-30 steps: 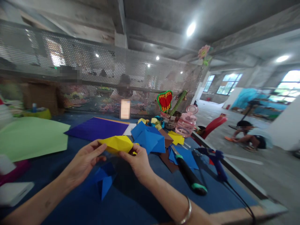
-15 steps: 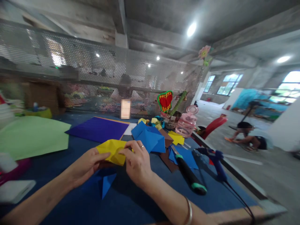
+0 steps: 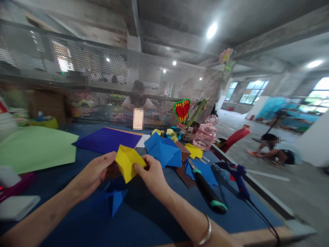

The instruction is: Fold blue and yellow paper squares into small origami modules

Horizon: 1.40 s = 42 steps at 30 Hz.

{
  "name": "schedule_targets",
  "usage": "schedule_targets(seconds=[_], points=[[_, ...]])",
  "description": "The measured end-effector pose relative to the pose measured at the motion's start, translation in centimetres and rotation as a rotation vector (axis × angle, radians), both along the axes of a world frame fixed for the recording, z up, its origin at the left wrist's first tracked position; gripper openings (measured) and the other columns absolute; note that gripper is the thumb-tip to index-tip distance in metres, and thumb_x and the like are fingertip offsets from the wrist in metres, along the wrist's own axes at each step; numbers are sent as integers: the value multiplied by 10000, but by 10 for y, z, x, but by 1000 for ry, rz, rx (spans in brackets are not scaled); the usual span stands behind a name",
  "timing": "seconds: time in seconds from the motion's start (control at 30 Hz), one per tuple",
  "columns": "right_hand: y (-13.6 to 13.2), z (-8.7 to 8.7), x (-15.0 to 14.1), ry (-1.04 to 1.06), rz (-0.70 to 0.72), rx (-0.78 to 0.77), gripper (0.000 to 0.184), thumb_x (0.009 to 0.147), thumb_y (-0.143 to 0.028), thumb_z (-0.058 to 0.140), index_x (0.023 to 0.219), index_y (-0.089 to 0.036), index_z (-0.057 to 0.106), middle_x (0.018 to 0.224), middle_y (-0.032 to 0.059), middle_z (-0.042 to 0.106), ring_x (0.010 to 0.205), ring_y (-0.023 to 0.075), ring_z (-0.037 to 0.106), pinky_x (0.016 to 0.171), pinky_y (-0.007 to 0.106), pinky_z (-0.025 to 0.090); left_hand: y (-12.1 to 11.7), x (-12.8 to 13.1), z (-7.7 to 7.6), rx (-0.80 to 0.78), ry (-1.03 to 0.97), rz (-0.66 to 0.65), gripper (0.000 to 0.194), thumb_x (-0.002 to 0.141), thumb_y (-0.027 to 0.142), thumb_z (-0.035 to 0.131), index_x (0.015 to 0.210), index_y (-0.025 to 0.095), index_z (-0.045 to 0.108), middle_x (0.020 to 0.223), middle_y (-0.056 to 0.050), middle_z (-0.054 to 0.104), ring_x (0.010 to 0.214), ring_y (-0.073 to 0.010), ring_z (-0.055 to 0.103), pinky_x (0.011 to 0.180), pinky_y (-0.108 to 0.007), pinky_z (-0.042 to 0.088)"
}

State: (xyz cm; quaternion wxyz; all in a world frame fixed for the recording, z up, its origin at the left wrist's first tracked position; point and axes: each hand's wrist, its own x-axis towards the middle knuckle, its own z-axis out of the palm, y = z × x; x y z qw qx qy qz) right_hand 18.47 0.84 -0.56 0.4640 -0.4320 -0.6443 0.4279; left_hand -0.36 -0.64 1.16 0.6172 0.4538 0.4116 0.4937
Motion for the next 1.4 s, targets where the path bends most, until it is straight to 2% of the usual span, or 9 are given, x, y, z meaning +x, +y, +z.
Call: schedule_targets(seconds=[0.1, 0.23, 0.47, 0.57, 0.77, 0.9, 1.0, 1.17, 1.4], points=[[-1, 2, -2, 66, -68, -29, 211, 752, -342, 653, 770, -188, 510, 639, -39, 548, 533, 106, 513, 472, 207, 400, -2, 1, 3, -23, -47, -9, 380, 831, 462, 600, 1047, 151, 631, 927, -88, 712, 726, -157, 658, 658, -257, 506], [-2, -1, -4, 81, -61, -36, 259, 747, -361, 652, 724, -211, 443, 621, -44, 529, 506, 115, 518, 448, 224, 417, -3, 4, -1, 13, 4, -93, 347, 775, 425, 678, 990, 152, 664, 883, -67, 711, 699, -144, 641, 623, -237, 491], [-3, -5, -3, -65, -110, 52, 303, 749, -321, 638, 646, -223, 371, 560, -63, 448, 494, 110, 489, 455, 222, 390, 0, 5, -8, 60, 75, -55, 271, 716, 396, 735, 814, 146, 699, 748, -37, 668, 686, -139, 594, 595, -232, 495], [-3, -6, -2, -136, -137, 85, 303, 753, -310, 619, 623, -220, 361, 548, -64, 425, 497, 103, 454, 458, 217, 367, 0, 6, -8, 97, 97, -50, 251, 715, 377, 732, 817, 150, 698, 767, -32, 671, 683, -139, 589, 587, -234, 480], [-3, -5, -2, -168, -179, 111, 272, 759, -339, 619, 622, -202, 428, 570, -51, 444, 512, 98, 429, 459, 212, 349, -1, 12, -10, 286, 211, -43, 353, 619, 191, 774, 952, 177, 655, 934, -49, 710, 862, -200, 642, 749, -287, 494], [-6, -3, -4, -111, -90, 59, 228, 801, -382, 598, 815, -155, 617, 687, -2, 581, 539, 108, 466, 460, 217, 368, 1, 12, -10, 293, 303, 110, 192, 684, 235, 702, 860, 165, 666, 706, -16, 686, 623, -162, 610, 555, -239, 453], [-8, -2, -5, -70, -55, 53, 273, 818, -394, 596, 935, -153, 646, 755, 16, 627, 547, 108, 480, 453, 211, 373, -1, 11, -7, 275, 303, 185, 194, 677, 285, 707, 821, 160, 672, 642, -7, 670, 563, -152, 587, 531, -239, 443], [-6, -1, -5, -15, -49, 34, 263, 808, -394, 612, 926, -160, 642, 763, 17, 656, 544, 118, 519, 445, 210, 387, -2, 11, -5, 256, 286, 236, 220, 660, 317, 721, 813, 168, 668, 644, 0, 670, 573, -155, 603, 537, -239, 452], [-3, -5, -2, -68, -98, 71, 201, 735, -300, 671, 873, -156, 656, 793, 46, 693, 671, 173, 610, 540, 237, 460, 1, 11, -16, 291, 310, 220, 233, 711, 306, 698, 888, 172, 625, 708, -11, 673, 614, -160, 620, 580, -252, 492]])
